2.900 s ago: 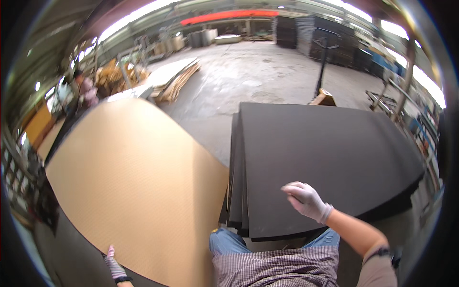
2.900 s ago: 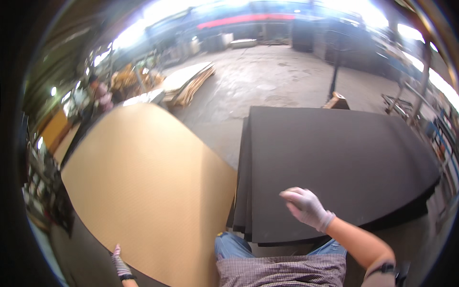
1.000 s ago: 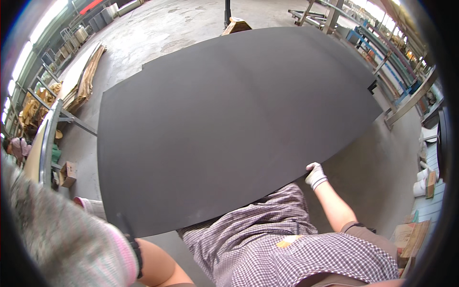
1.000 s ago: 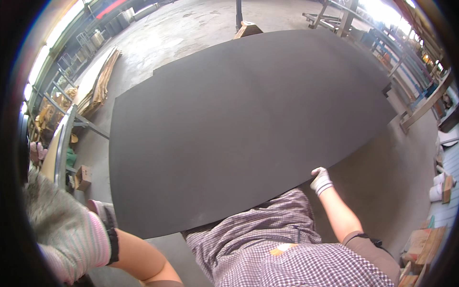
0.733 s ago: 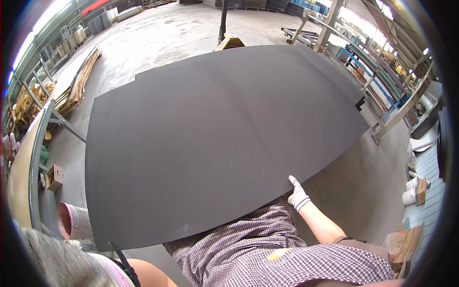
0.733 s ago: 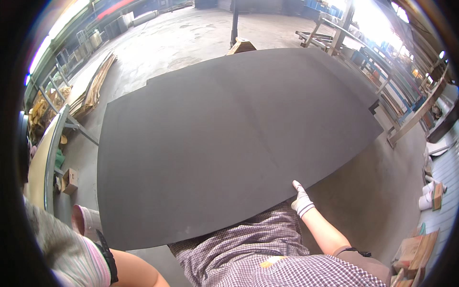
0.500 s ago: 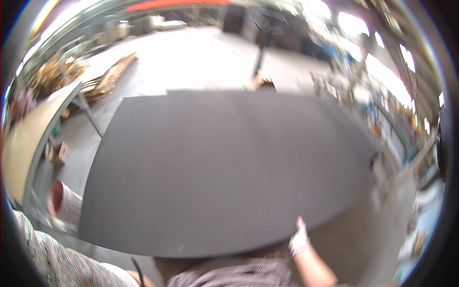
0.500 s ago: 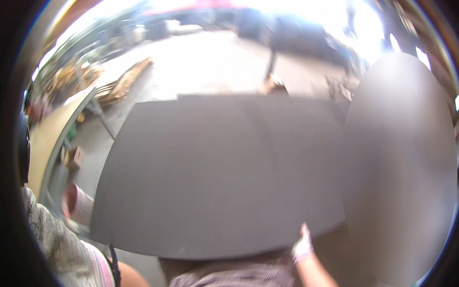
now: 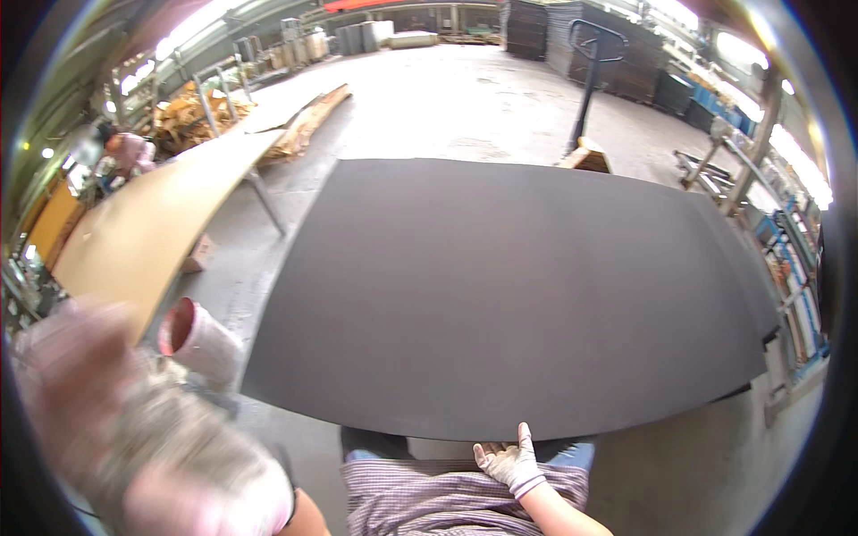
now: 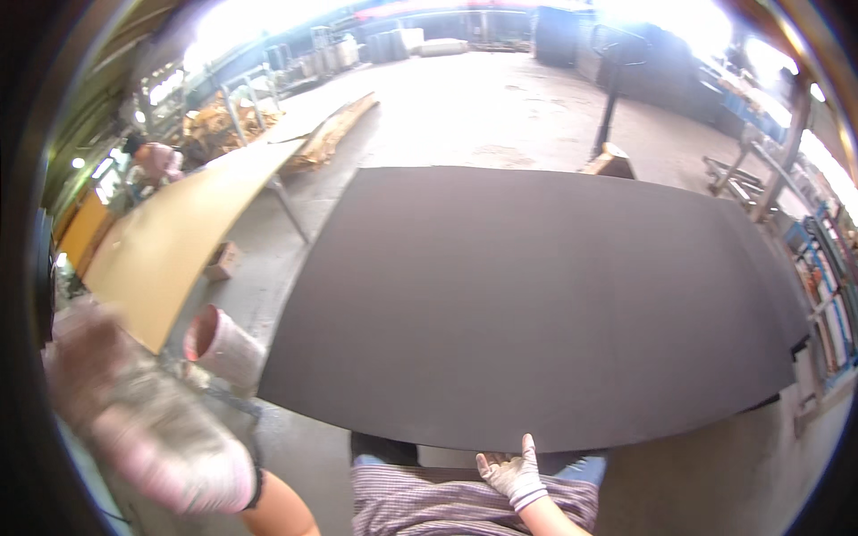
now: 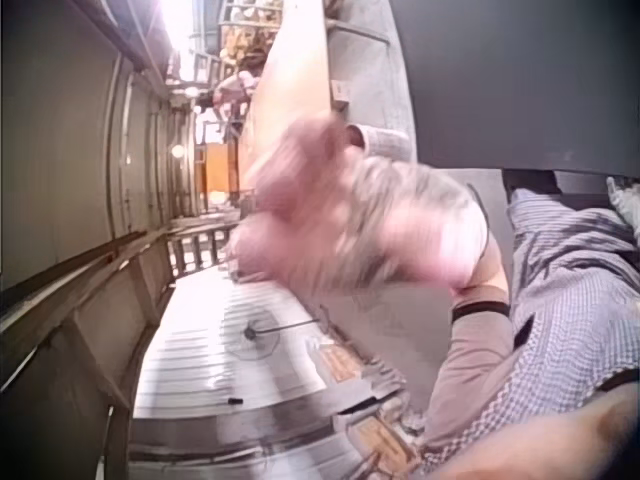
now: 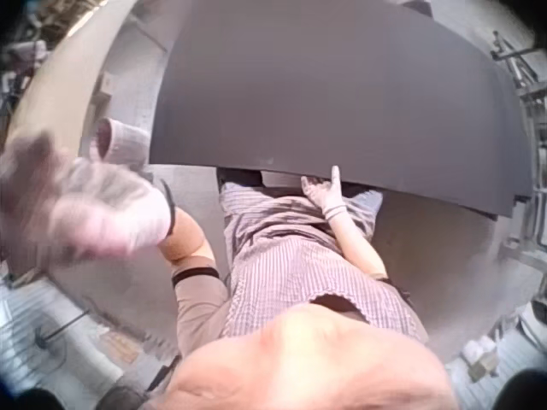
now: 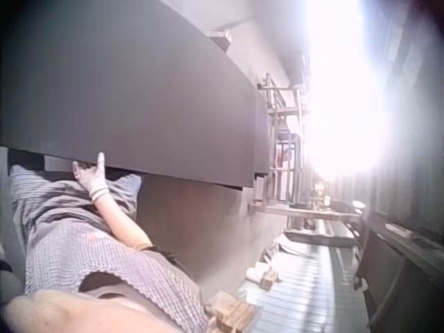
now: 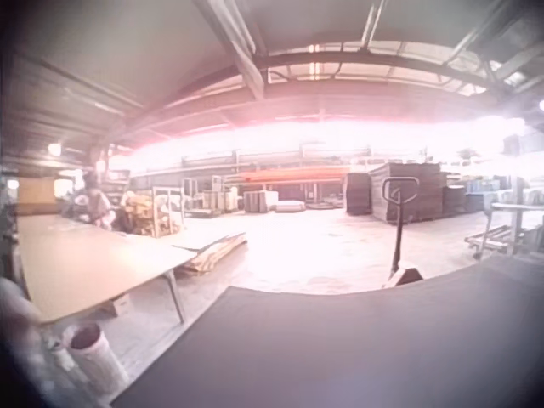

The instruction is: Moving large cardboard and foam-like sheets between industrial tables and pallet stacks.

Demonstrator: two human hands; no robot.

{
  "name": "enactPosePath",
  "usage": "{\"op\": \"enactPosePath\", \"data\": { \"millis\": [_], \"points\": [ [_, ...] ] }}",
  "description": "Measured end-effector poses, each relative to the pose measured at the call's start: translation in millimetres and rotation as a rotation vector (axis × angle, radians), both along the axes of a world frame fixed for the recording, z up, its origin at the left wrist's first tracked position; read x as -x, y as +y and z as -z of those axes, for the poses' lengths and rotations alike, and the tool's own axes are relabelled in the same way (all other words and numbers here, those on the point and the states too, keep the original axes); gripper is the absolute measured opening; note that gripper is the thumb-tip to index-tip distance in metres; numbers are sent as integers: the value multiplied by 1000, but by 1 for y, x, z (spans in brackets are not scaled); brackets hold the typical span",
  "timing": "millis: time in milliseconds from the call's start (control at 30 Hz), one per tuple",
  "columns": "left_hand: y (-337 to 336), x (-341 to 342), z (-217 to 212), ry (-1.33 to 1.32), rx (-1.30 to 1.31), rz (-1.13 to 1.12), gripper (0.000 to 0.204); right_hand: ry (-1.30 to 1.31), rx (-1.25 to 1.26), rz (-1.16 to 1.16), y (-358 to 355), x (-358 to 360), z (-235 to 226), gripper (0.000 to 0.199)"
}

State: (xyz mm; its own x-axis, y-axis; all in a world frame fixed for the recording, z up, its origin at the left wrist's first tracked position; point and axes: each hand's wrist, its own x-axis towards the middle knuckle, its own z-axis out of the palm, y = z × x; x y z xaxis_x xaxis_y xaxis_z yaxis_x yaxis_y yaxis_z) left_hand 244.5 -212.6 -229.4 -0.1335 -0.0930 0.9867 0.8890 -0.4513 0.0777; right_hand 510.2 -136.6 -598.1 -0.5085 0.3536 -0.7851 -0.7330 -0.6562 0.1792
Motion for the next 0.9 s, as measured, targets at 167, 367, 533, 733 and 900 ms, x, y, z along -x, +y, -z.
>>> {"op": "enactPosePath", "data": {
  "millis": [167, 367, 533, 733, 900],
  "points": [
    [6, 90, 159, -179, 818, -730, 84, -460, -282, -96, 31, -9, 8, 52],
    [-12, 85, 361, -742, 1688, -399, 109, -691, -606, 146, 125, -170, 91, 85],
    [19, 59, 376, -1712, 1129, 936, 51, -803, -557, -30, 184, -297, 144, 81],
    [-98, 232, 436, -1932, -226, 603, 100, -37, -137, -427, 70, -235, 65, 32],
    [-67, 313, 359, -1609, 444, 13, 63, 8, 250, -343, 75, -77, 111, 49]
  ]
}}
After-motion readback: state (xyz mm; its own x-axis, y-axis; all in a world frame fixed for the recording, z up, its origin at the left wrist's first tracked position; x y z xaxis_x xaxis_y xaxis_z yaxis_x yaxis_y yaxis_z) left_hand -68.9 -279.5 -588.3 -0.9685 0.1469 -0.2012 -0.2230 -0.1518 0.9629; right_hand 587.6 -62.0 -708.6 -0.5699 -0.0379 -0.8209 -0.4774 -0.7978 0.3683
